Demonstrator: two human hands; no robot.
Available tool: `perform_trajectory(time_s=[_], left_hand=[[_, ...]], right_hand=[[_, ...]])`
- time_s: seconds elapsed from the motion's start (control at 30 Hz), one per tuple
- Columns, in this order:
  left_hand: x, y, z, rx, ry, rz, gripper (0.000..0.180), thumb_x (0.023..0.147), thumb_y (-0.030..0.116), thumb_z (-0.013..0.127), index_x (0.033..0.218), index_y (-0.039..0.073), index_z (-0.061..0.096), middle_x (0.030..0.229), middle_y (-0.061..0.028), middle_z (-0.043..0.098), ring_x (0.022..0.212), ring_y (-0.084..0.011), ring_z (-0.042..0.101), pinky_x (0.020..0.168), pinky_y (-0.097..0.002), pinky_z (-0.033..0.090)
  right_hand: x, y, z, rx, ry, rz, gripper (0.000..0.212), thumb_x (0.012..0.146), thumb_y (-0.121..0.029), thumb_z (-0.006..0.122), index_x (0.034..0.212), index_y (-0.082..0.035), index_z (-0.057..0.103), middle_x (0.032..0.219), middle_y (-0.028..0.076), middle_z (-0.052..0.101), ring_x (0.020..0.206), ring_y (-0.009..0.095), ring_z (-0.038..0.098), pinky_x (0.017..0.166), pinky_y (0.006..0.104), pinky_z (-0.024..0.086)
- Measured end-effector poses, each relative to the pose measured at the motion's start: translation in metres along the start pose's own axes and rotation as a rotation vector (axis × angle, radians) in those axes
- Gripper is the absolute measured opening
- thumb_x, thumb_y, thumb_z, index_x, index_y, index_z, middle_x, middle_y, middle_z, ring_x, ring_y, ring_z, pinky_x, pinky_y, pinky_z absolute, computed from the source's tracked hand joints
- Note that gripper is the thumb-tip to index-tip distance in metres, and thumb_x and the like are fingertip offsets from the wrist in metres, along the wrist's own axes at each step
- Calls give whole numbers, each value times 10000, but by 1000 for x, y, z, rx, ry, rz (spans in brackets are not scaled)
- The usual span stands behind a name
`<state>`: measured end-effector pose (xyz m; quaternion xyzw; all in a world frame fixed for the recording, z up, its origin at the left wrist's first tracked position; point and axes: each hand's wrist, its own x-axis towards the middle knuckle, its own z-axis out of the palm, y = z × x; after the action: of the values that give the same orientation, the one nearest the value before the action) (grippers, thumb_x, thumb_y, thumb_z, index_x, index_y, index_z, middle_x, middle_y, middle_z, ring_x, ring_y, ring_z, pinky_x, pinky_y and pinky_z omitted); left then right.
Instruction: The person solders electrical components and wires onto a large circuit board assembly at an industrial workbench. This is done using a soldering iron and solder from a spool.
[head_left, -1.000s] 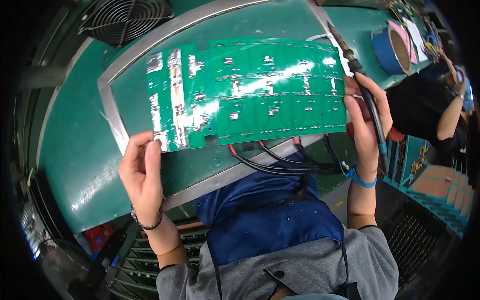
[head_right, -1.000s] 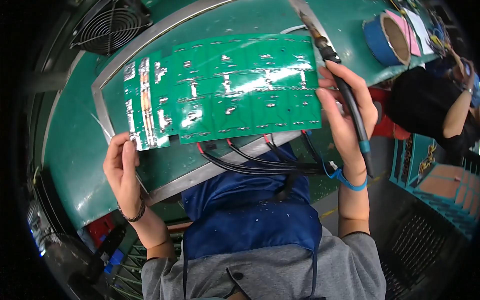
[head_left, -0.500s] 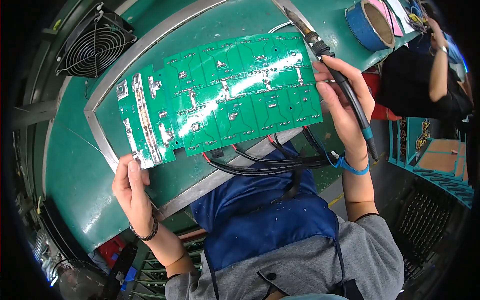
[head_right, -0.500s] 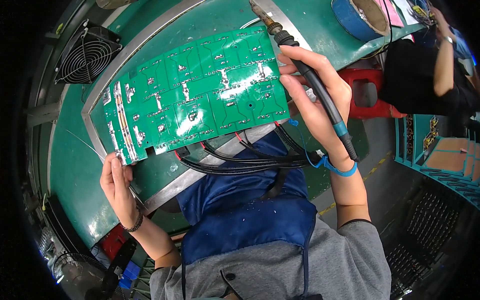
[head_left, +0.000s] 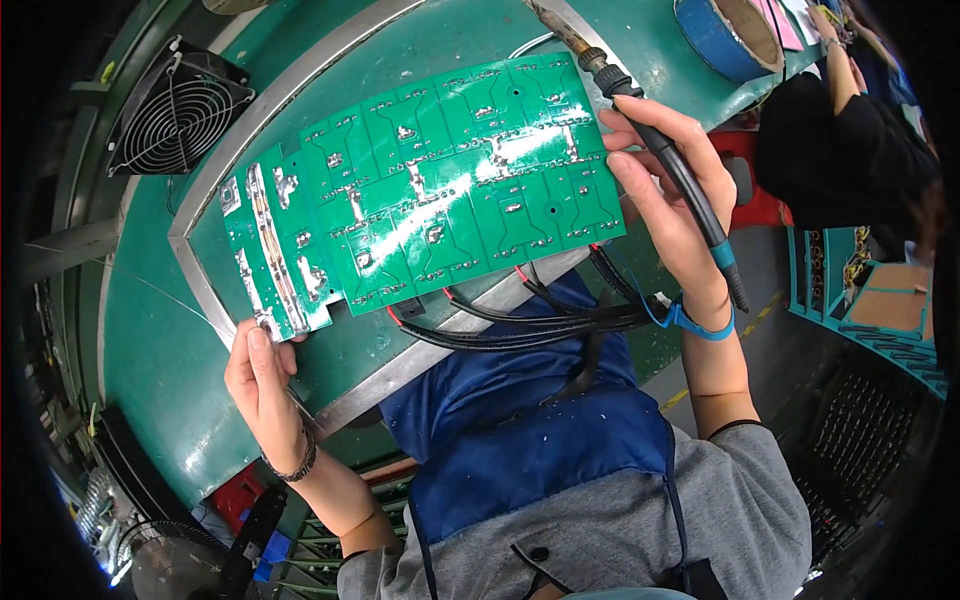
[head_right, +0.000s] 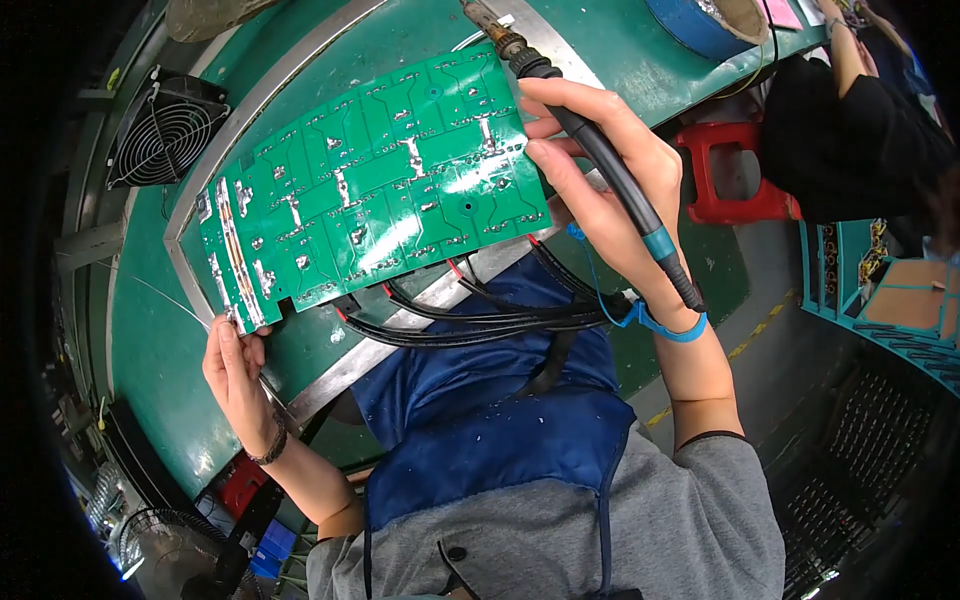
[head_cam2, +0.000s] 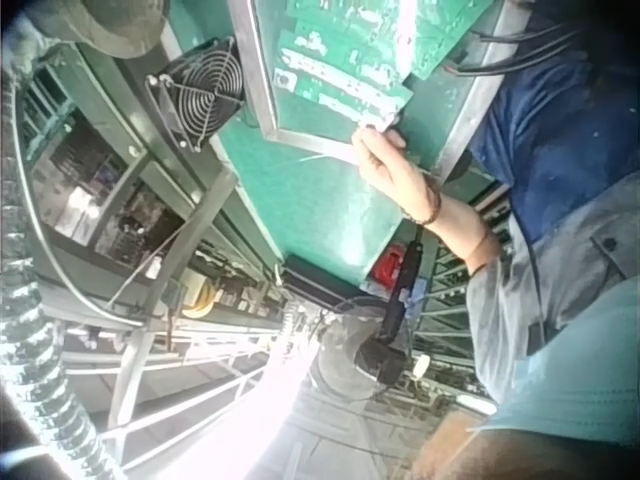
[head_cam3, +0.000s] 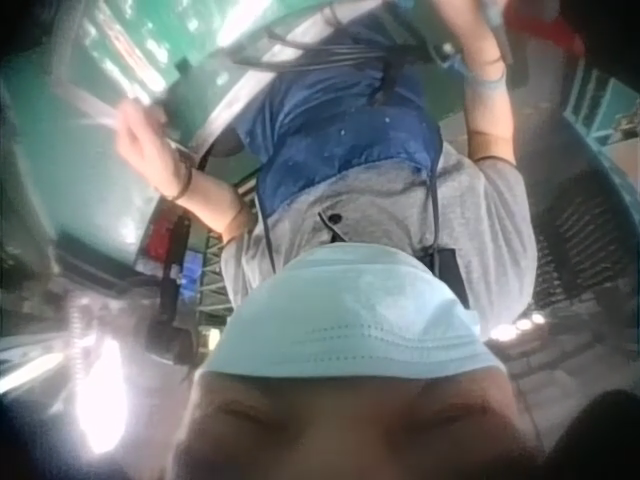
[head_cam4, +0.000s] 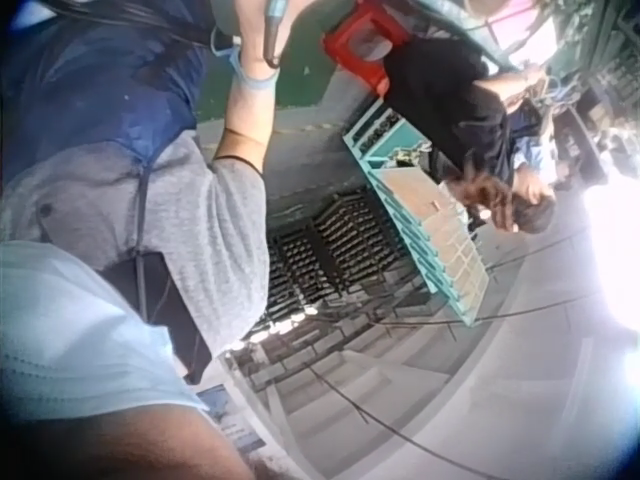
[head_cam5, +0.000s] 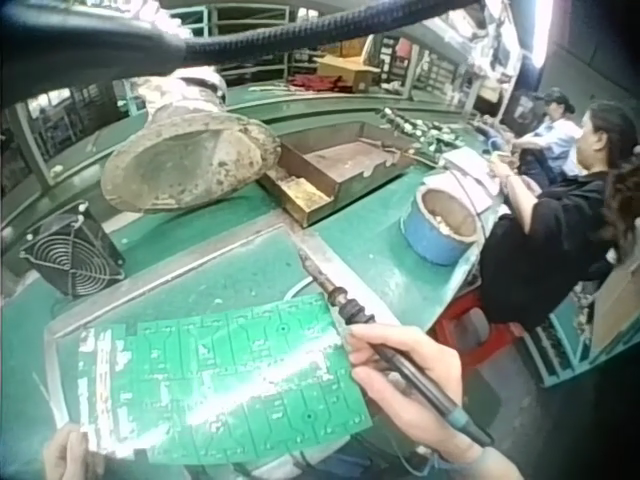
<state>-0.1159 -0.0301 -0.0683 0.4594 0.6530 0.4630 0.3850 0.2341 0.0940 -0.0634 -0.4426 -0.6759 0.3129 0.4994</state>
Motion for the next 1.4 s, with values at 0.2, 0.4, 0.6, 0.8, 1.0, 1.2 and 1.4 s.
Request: perform_trajectory(time_s=[0.2,0.4,0.6,0.8,1.0,1.2,1.4], left_hand=[[-2,3,2,-4,23,-26,268,1011,227,431,981,0,571,798,-57,630,560,-18,353,478,-171,243],[-3,6,5,-15,20,-44,279,1011,245,430,961,11,575,786,-43,624,562,-13,351,486,-167,242],[-2,10,7,12,31,-73,313,1014,254,416,909,4,572,779,-37,605,578,-33,354,503,-191,260],[-4,12,7,20,43,-86,331,1016,266,408,894,8,574,782,-38,614,579,-35,364,496,-190,255],[-4,11,10,30,61,-74,315,1010,268,428,879,23,576,762,-18,607,567,-12,357,478,-171,230],[-3,13,11,67,53,-52,332,1013,267,419,782,46,512,713,-17,578,550,-21,337,473,-181,232],[-2,8,5,7,-10,-43,362,1021,258,392,882,-6,598,785,-28,622,592,-49,397,513,-199,293]], right_hand=[[-1,1,-1,26,2,1,369,804,50,657,1161,-34,609,997,99,673,891,138,671,757,251,555],[-4,2,-1,65,6,75,372,806,34,666,1167,-34,606,1004,108,675,882,144,674,688,240,550],[-3,6,-2,28,10,-5,370,813,39,659,1172,-20,595,1025,119,673,907,149,667,745,254,548],[-3,2,0,18,0,18,372,822,43,649,1183,-19,585,1046,126,667,917,150,663,751,249,545],[-7,0,-2,18,-11,107,391,829,56,637,1207,-12,564,1072,135,655,937,148,652,739,241,541],[-7,-6,-1,1,-11,187,376,843,40,625,1209,1,552,1096,148,649,957,152,644,762,240,533],[-7,1,-1,-26,-13,116,373,852,29,624,1215,-1,542,1096,147,649,936,142,641,762,232,516]])
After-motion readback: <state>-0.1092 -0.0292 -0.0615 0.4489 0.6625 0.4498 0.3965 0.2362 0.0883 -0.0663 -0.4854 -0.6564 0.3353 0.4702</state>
